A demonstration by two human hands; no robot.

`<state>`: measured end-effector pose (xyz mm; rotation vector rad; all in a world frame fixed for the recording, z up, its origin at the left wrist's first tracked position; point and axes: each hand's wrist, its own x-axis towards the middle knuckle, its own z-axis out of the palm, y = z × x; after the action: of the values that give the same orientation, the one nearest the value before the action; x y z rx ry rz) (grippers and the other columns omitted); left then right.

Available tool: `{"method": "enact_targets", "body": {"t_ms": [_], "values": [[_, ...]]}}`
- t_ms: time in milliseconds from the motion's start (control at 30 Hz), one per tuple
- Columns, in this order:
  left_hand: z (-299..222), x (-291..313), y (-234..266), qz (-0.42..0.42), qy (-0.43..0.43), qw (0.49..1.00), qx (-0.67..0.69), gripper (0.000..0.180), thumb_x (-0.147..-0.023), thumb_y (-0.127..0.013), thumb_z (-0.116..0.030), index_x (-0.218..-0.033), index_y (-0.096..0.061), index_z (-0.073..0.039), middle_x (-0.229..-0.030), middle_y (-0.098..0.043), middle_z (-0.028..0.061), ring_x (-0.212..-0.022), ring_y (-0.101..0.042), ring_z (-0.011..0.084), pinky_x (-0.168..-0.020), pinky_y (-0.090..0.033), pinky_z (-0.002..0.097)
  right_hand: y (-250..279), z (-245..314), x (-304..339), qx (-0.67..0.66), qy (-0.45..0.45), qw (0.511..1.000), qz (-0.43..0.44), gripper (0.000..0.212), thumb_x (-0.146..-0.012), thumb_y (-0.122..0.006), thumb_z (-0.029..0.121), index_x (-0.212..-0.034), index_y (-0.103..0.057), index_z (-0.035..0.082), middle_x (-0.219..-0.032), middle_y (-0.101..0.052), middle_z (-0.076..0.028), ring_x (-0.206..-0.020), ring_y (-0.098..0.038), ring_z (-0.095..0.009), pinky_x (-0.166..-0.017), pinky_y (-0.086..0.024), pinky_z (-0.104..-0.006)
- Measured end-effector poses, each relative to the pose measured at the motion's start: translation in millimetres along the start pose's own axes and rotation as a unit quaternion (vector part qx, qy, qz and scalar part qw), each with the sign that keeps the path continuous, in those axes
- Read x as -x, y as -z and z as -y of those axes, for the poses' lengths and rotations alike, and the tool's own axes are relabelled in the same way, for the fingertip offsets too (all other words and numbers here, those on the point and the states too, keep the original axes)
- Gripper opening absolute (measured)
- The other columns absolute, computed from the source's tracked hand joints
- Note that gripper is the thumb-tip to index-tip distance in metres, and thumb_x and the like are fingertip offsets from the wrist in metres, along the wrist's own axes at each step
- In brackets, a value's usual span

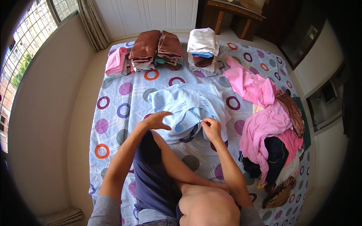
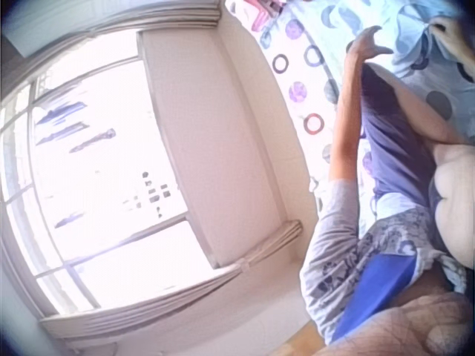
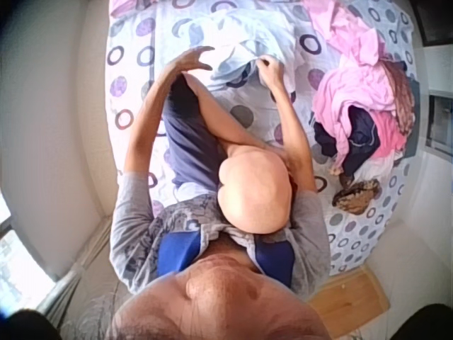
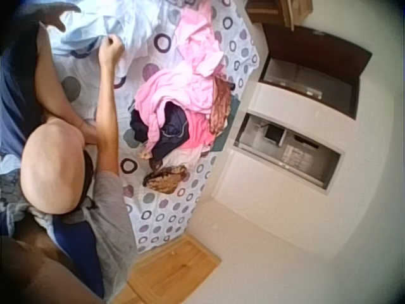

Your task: The person folds a pink skirt and a light blue garment by hand on a bed, smoothing the fabric and placing the folded items onto existing stacks of clothes.

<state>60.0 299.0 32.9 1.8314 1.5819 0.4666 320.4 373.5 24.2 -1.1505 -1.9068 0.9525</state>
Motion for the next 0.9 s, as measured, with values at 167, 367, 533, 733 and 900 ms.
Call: {"method": "enact_targets", "body": {"t_ms": [167, 367, 533, 733, 900], "values": [[-46.1, -15.2, -43.2, 0.006, 0.023, 0.988, -0.153, 0.046, -0.066, -0.063, -0.021, -0.11, -0.049, -0.014, -0.105, -0.05, 0.0122, -0.098, -0.049, 0.0291, -0.08, -0.041, 0.0383, -6.3, 5.6, 0.7, -0.021, 0.013, 1.0, -0.015, 0.013, -0.068, -0.059, 0.01, -0.072, -0.058, -0.002, -0.069, -0.059, -0.013, -0.061, -0.058, -0.022, -0.057, -0.044, -0.0293], [-32.4, -7.2, -35.7, 0.022, 0.037, 0.959, -0.28, 0.014, -0.069, -0.05, -0.011, -0.077, -0.06, -0.01, -0.086, -0.056, 0.0108, -0.086, -0.055, 0.0276, -0.071, -0.044, 0.0371, 0.6, -7.9, 18.4, 0.059, 0.032, 0.996, 0.051, 0.013, -0.067, -0.06, 0.009, -0.076, -0.059, 0.0, -0.079, -0.061, -0.011, -0.078, -0.057, -0.024, -0.071, -0.043, -0.0306], [-52.6, 11.1, 3.8, -0.022, 0.035, 0.98, -0.194, 0.014, -0.066, -0.053, -0.017, -0.072, -0.059, -0.006, -0.076, -0.058, 0.0113, -0.075, -0.056, 0.0287, -0.067, -0.045, 0.0382, 5.0, -35.4, 25.7, 0.137, 0.129, 0.982, -0.005, 0.02, -0.065, -0.058, 0.007, -0.085, -0.059, 0.003, -0.094, -0.055, -0.014, -0.094, -0.049, -0.03, -0.083, -0.038, -0.0361], [-74.1, 38.6, 38.0, -0.119, 0.015, 0.979, -0.167, 0.016, -0.067, -0.059, -0.019, -0.075, -0.058, -0.005, -0.077, -0.058, 0.0097, -0.073, -0.056, 0.0291, -0.066, -0.044, 0.0377, 15.9, -33.6, 25.0, 0.055, 0.074, 0.987, -0.133, 0.038, -0.063, -0.059, 0.001, -0.1, -0.05, -0.001, -0.104, -0.049, -0.015, -0.1, -0.044, -0.032, -0.087, -0.036, -0.0376], [-78.2, 57.1, 59.4, -0.154, 0.007, 0.979, -0.134, 0.012, -0.066, -0.058, -0.013, -0.072, -0.057, -0.002, -0.069, -0.056, 0.0137, -0.068, -0.055, 0.0317, -0.061, -0.043, 0.0372, 14.6, -55.1, 36.7, 0.173, -0.009, 0.982, -0.076, 0.068, -0.065, -0.066, 0.011, -0.123, -0.031, 0.001, -0.114, -0.043, -0.02, -0.107, -0.042, -0.034, -0.092, -0.033, -0.0369]]}}
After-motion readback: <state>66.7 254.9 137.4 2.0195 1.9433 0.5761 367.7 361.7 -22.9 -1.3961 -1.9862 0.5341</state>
